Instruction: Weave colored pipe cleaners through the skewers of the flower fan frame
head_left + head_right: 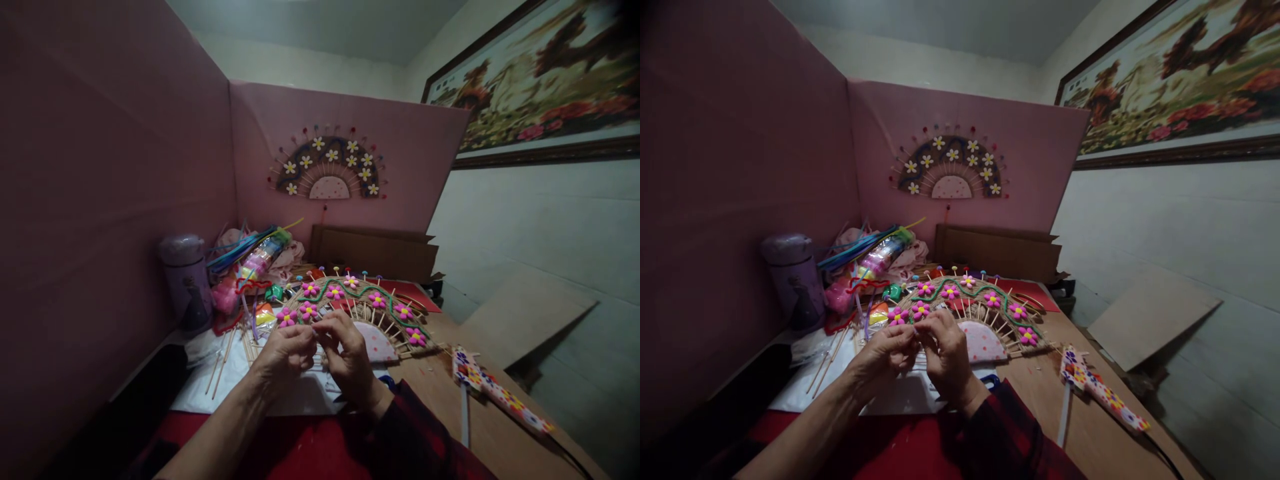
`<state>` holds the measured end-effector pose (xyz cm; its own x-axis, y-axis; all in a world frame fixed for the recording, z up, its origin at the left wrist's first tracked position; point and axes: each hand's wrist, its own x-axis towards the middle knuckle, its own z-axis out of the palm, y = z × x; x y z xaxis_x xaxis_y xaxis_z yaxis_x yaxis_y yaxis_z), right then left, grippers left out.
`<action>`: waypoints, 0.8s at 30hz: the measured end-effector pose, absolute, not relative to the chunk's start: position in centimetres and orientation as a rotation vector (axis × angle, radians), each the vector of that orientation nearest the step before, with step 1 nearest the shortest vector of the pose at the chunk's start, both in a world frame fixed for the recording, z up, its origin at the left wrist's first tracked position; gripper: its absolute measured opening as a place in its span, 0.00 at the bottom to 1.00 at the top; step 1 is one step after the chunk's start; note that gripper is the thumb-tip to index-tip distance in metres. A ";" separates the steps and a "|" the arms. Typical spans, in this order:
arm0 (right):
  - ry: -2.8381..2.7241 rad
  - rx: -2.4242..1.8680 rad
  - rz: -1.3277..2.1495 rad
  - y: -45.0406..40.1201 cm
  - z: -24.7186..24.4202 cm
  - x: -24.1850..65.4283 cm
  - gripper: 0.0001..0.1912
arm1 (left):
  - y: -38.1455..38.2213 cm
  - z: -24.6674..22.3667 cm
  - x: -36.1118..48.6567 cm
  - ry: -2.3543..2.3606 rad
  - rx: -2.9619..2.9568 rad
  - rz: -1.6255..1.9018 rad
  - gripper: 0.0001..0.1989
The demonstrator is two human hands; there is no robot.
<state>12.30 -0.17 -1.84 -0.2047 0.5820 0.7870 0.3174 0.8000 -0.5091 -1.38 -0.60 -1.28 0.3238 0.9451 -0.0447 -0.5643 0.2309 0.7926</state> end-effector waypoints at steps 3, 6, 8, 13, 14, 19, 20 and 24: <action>-1.794 -0.681 0.326 -0.2 -1.9 12.4 0.07 | -0.6 -1.3 -1.4 0.565 0.787 1.112 0.12; -1.777 -0.676 0.368 -0.1 -1.9 12.3 0.07 | -0.6 -1.2 -1.4 0.550 0.775 1.124 0.12; -1.768 -0.682 0.391 -0.2 -1.7 12.1 0.08 | -0.6 -1.2 -1.4 0.547 0.771 1.130 0.12; -1.737 -0.848 0.359 -1.9 1.1 12.7 0.12 | -0.6 -0.9 -1.3 0.573 0.746 1.141 0.11; -1.745 -0.886 0.318 -2.4 2.1 13.5 0.11 | -0.6 -0.8 -1.2 0.580 0.742 1.132 0.11; -1.779 -1.163 0.083 -3.6 5.7 22.1 0.10 | -0.6 -0.4 -1.1 0.646 0.679 1.163 0.08; -1.737 -1.291 0.032 -3.6 5.7 24.6 0.10 | -0.6 -0.3 -1.1 0.664 0.655 1.186 0.07; -1.657 -1.825 -0.008 -3.9 3.0 33.9 0.14 | -0.5 -0.2 -1.0 0.734 0.615 1.213 0.05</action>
<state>33.92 -3.91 3.05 0.1960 0.8835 0.4255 0.8878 0.0244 -0.4596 -1.01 -0.47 -0.19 0.1800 0.9688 -0.1703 -0.6002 0.2453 0.7613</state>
